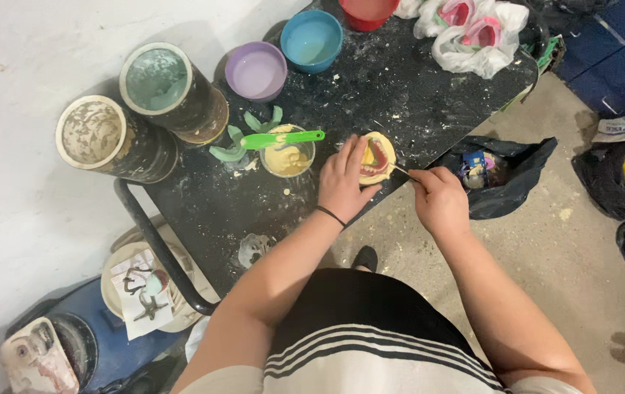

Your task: The person scoops a yellow paste from a container and applies it to a dental mold using a spatula. They then use a small metal tool to spread and smooth the material over the mold's surface.

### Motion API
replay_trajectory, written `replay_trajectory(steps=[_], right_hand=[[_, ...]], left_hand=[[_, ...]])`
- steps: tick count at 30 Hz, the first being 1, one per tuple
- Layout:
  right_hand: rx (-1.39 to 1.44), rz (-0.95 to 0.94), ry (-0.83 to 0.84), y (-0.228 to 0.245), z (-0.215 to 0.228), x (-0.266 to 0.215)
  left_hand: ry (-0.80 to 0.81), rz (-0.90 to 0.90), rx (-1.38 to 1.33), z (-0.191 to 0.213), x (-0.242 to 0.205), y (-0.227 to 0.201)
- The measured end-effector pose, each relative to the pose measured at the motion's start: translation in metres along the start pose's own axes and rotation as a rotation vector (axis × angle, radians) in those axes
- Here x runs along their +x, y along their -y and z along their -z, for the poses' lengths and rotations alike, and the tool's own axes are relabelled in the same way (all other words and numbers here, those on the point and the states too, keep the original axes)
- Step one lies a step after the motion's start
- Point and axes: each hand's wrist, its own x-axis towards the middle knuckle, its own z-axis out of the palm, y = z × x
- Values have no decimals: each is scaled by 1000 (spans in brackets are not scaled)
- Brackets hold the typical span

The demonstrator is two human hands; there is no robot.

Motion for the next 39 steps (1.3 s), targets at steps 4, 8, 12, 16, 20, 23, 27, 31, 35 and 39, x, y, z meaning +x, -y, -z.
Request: replay_trajectory(steps=[4,8,12,16,20,23,27,31,35,39], right_hand=[[41,-25,23,0,3,-8],[108,-94,35,16,7,-16],[131,-158,34,39,5,-24],[113,-186,34,52,-5,-31],[134,-265,59,72,-9,-37],[140,-283,75,84,-14,-37],[237,-296,119,89,-35,-35],[309,-327,194,128,-3,-5],[308,-203,265,156,0,34],[-94,99,334,193,-10,76]], left_hand=[[-40,26,70,-7,0,-11],[55,59,60,-2,-2,-6],[178,61,-96,16,-8,0],[253,79,-232,49,-15,-3],[283,76,-300,76,-29,-4],[343,118,-350,102,-34,-8],[273,53,-440,113,-54,16],[192,108,-445,153,-46,31],[156,156,-223,180,-13,54],[353,121,119,171,29,55]])
